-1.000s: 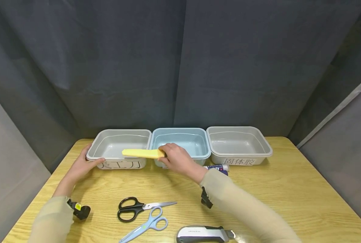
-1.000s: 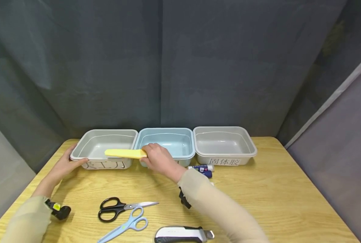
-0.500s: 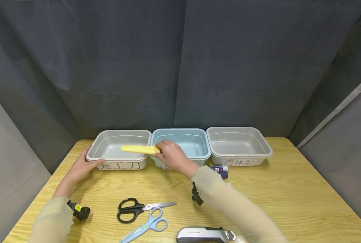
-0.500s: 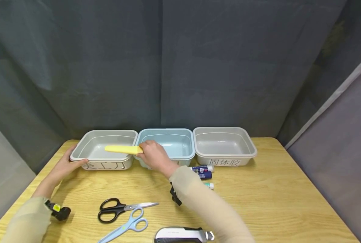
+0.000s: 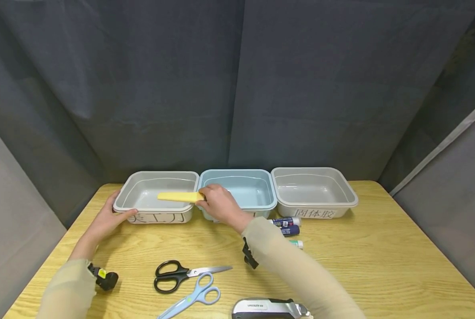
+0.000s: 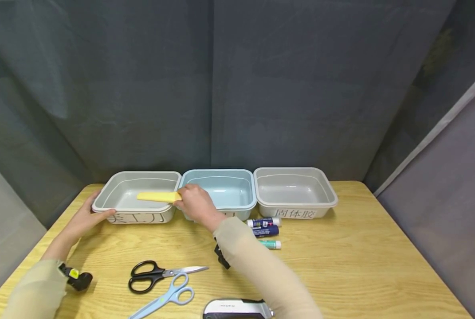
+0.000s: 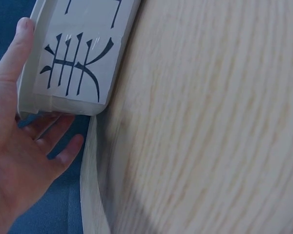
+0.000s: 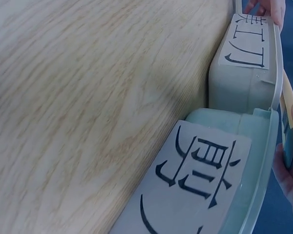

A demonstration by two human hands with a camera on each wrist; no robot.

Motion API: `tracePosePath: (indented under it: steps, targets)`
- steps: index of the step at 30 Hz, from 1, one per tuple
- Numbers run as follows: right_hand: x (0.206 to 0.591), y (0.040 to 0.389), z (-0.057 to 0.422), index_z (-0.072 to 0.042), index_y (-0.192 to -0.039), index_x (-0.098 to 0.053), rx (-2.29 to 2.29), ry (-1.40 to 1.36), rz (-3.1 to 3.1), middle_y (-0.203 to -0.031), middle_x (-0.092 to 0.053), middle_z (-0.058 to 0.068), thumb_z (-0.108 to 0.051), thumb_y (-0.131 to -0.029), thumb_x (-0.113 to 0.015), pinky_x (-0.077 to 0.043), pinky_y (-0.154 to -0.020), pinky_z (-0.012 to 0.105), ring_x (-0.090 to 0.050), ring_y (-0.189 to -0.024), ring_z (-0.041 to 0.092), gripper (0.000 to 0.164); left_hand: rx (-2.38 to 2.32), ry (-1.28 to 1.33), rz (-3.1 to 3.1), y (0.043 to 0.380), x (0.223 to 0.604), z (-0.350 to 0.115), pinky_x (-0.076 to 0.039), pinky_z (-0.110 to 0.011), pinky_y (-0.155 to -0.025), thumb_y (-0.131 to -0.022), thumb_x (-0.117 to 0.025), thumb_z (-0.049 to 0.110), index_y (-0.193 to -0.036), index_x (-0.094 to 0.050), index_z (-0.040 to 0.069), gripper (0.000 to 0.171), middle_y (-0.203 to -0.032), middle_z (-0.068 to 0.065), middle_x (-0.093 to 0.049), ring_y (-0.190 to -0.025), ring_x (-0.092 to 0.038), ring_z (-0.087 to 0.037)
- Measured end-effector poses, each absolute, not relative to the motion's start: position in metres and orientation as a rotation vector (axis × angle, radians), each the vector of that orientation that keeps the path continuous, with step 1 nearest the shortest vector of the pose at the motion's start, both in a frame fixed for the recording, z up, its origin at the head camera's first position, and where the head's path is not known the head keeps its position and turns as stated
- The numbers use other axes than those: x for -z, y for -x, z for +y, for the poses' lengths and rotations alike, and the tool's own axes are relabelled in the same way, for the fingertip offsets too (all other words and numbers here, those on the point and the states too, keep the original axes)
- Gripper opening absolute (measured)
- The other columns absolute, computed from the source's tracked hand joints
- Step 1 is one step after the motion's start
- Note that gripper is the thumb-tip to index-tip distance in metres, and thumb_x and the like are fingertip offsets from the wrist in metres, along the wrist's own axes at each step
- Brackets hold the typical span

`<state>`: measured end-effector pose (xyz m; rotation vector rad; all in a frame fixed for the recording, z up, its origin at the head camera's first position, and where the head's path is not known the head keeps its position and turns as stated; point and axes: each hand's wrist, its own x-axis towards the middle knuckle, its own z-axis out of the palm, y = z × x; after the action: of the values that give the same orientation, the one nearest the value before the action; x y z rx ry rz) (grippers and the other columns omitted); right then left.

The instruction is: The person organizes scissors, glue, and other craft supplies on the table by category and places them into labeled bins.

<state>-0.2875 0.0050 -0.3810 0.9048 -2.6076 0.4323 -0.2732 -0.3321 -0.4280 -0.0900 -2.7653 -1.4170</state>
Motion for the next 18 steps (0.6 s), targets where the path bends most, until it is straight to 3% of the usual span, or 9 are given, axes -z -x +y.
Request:
tracePosePath:
  steps: [11, 18]
  targets:
    - [0.380, 0.290, -0.013, -0.007, -0.107, -0.064, -0.427, -0.877, -2.651, -0.095, -0.064, 0.004, -0.033, -0.085, -0.062, -0.049, -0.078, 0.028, -0.059, -0.089, 0.018, 0.034, 1.418, 0.105, -2.759, 0.273, 0.427, -0.331, -0.020, -0.060, -0.101, -0.084, -0.064, 0.037, -0.146, 0.001, 0.008, 0.095, -0.146, -0.028, -0.013, -0.130, -0.021, -0.046]
    - [0.382, 0.295, -0.020, -0.009, -0.103, -0.066, -0.423, -0.855, -2.652, -0.091, -0.064, 0.002, -0.034, -0.085, -0.063, -0.048, -0.073, 0.027, -0.057, -0.083, 0.016, 0.031, 1.421, 0.110, -2.753, 0.273, 0.429, -0.332, -0.021, -0.060, -0.100, -0.084, -0.063, 0.037, -0.146, 0.002, 0.008, 0.095, -0.146, -0.028, -0.013, -0.129, -0.021, -0.045]
